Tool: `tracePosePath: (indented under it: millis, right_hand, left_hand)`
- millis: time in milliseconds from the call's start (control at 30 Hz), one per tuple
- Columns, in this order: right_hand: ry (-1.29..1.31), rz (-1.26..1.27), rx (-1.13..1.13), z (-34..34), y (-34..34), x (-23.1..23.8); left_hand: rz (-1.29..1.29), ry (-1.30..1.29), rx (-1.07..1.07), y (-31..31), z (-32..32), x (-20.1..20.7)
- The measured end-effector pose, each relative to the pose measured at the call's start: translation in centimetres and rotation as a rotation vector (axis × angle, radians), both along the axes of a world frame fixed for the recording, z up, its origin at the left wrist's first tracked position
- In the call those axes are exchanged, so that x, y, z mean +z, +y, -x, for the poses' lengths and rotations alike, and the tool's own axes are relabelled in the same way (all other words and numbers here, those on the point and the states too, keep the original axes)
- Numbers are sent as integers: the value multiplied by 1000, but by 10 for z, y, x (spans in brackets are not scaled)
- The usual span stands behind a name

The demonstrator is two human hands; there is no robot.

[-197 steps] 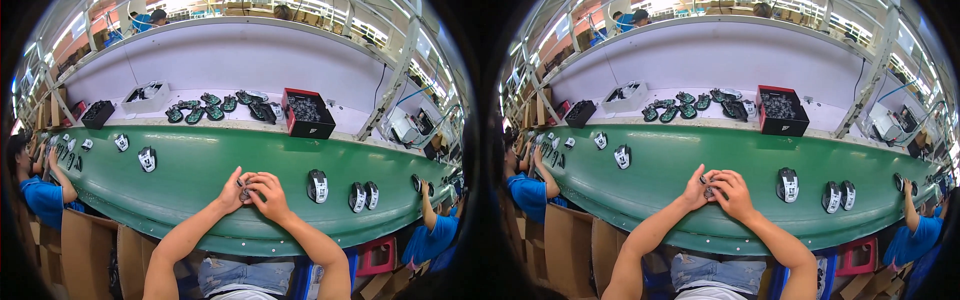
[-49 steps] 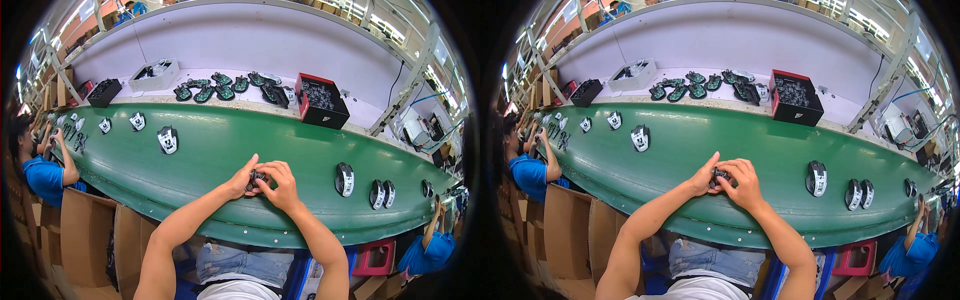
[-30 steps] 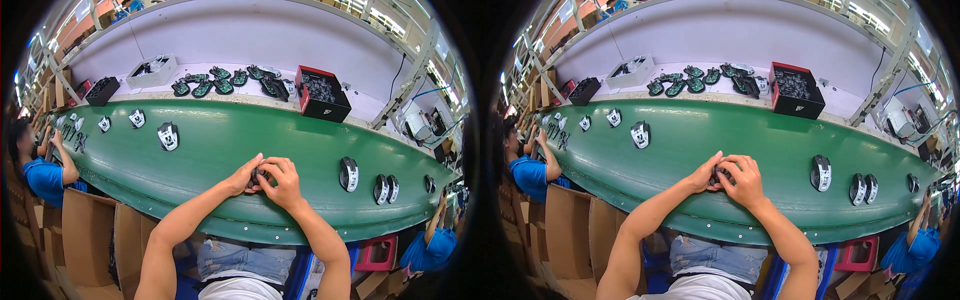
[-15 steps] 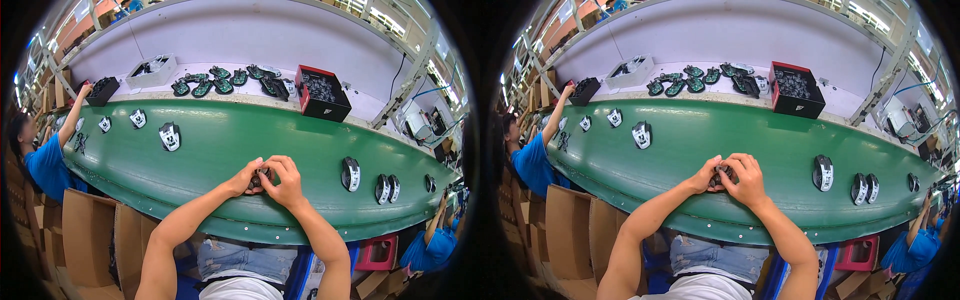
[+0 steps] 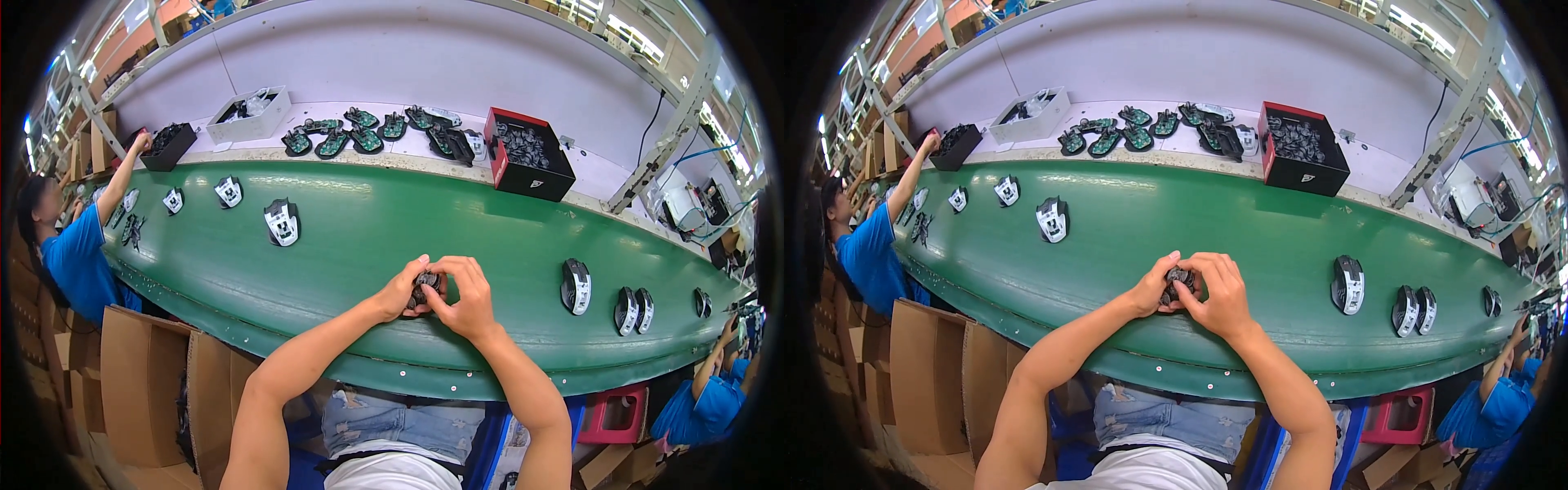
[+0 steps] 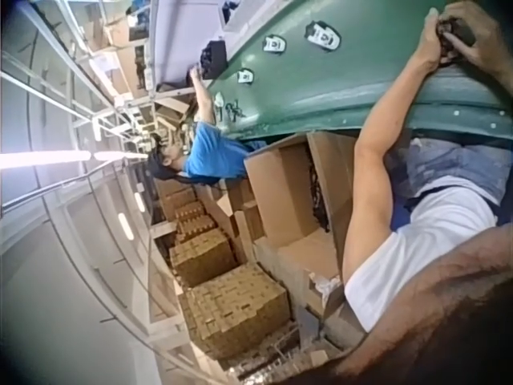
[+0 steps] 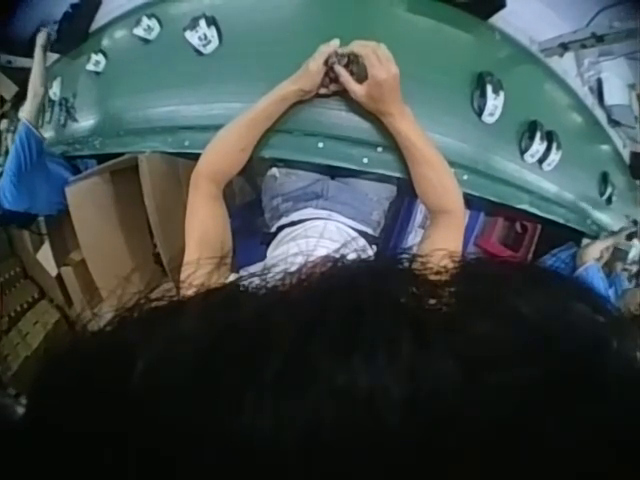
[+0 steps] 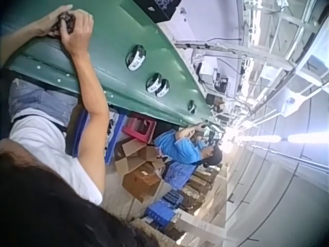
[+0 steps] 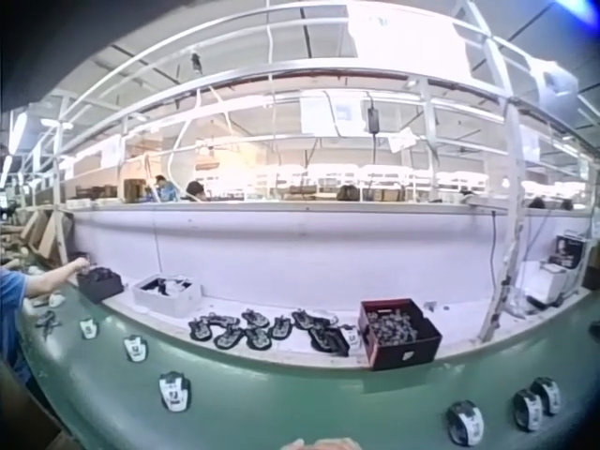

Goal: The person assembles computer mice by pressing scroll wheel components together by hand, inserting the assembled scroll wheels into mouse circuit board bases on the conveyor belt, and attaching top covers to the mouse bases.

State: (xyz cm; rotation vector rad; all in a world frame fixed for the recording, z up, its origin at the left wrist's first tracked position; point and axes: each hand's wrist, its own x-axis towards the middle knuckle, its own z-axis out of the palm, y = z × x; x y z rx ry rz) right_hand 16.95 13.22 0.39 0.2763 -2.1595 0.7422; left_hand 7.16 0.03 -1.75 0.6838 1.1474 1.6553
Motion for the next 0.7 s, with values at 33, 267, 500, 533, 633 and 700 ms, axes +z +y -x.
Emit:
tracePosePath:
  millis: [33,267,500,533,633,700]
  right_hand:
    - [-8,3,1,0,1,0]
    - [-9,-57,-19,-2,-1,3]
    - [-6,-52,-26,-3,0,1]
    - [-5,-54,-28,-4,0,1]
    - [7,-49,-3,-3,-3,5]
    - [2,-45,1,-4,-3,2]
  left_hand:
    - [4,-12,-1,0,0,0]
    - [-17,-74,22,1,-1,1]
    - [-7,-118,40,2,0,1]
    - [-8,-129,32,1,0,1]
    - [-8,-152,47,1,3,1]
    - [21,-165,51,1,0,7]
